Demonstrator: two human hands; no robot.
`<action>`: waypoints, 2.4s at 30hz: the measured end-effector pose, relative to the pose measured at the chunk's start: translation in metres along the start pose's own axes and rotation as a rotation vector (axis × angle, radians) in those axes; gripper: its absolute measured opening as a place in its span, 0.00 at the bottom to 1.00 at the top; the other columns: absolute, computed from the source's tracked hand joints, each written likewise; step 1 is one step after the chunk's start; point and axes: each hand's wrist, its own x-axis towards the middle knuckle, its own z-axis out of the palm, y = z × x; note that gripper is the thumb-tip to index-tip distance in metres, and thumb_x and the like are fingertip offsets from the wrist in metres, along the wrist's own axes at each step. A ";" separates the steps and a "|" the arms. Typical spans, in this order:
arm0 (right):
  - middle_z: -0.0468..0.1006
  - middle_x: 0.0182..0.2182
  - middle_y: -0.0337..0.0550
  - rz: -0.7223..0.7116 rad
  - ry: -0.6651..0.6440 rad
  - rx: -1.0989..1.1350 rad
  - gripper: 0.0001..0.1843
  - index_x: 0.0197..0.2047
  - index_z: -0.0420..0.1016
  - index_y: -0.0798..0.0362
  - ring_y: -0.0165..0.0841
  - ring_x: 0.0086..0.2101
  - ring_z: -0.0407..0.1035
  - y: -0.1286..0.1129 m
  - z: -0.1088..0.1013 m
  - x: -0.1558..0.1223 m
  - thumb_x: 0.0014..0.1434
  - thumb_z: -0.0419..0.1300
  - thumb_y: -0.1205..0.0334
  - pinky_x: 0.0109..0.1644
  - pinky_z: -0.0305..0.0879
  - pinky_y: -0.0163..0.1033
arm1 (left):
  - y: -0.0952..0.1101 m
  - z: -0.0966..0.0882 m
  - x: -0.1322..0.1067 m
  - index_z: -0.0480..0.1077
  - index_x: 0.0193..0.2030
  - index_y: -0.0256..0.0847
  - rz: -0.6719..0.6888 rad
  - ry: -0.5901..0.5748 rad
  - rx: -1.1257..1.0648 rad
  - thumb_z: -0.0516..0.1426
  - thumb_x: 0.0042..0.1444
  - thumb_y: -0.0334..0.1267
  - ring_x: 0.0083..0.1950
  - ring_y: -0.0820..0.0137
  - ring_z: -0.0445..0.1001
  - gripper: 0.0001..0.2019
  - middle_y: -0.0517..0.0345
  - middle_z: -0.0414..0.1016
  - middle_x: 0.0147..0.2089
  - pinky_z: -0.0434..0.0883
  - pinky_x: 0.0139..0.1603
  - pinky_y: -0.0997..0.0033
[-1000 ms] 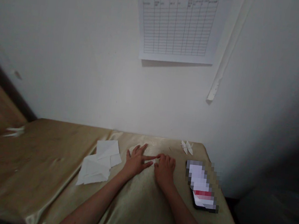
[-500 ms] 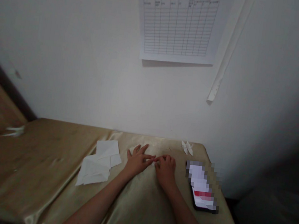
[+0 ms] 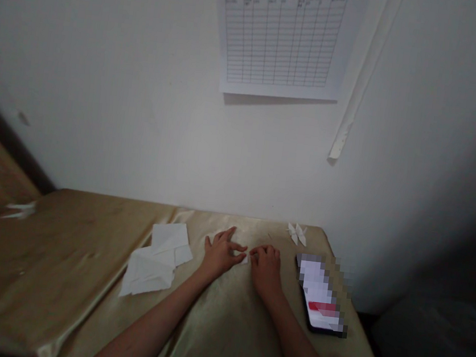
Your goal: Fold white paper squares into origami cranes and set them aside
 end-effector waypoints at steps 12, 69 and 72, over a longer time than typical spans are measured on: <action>0.77 0.49 0.50 0.004 -0.019 0.034 0.12 0.48 0.82 0.51 0.42 0.53 0.65 0.003 -0.002 0.000 0.65 0.58 0.65 0.61 0.58 0.43 | -0.003 -0.002 -0.003 0.78 0.55 0.71 0.057 -0.008 0.042 0.64 0.57 0.59 0.78 0.42 0.52 0.18 0.64 0.53 0.79 0.40 0.71 0.18; 0.78 0.49 0.49 -0.001 -0.066 0.044 0.14 0.49 0.85 0.44 0.44 0.53 0.67 0.005 -0.002 0.005 0.59 0.67 0.61 0.61 0.60 0.45 | -0.013 0.009 0.000 0.79 0.54 0.63 0.096 0.028 -0.120 0.67 0.58 0.52 0.71 0.53 0.63 0.17 0.60 0.73 0.66 0.37 0.74 0.23; 0.78 0.49 0.49 -0.002 -0.060 0.041 0.14 0.49 0.85 0.45 0.44 0.53 0.67 0.005 -0.002 0.005 0.59 0.67 0.61 0.61 0.61 0.45 | -0.014 0.010 0.000 0.78 0.55 0.63 0.110 0.029 -0.100 0.66 0.60 0.52 0.71 0.53 0.63 0.17 0.60 0.72 0.67 0.37 0.74 0.22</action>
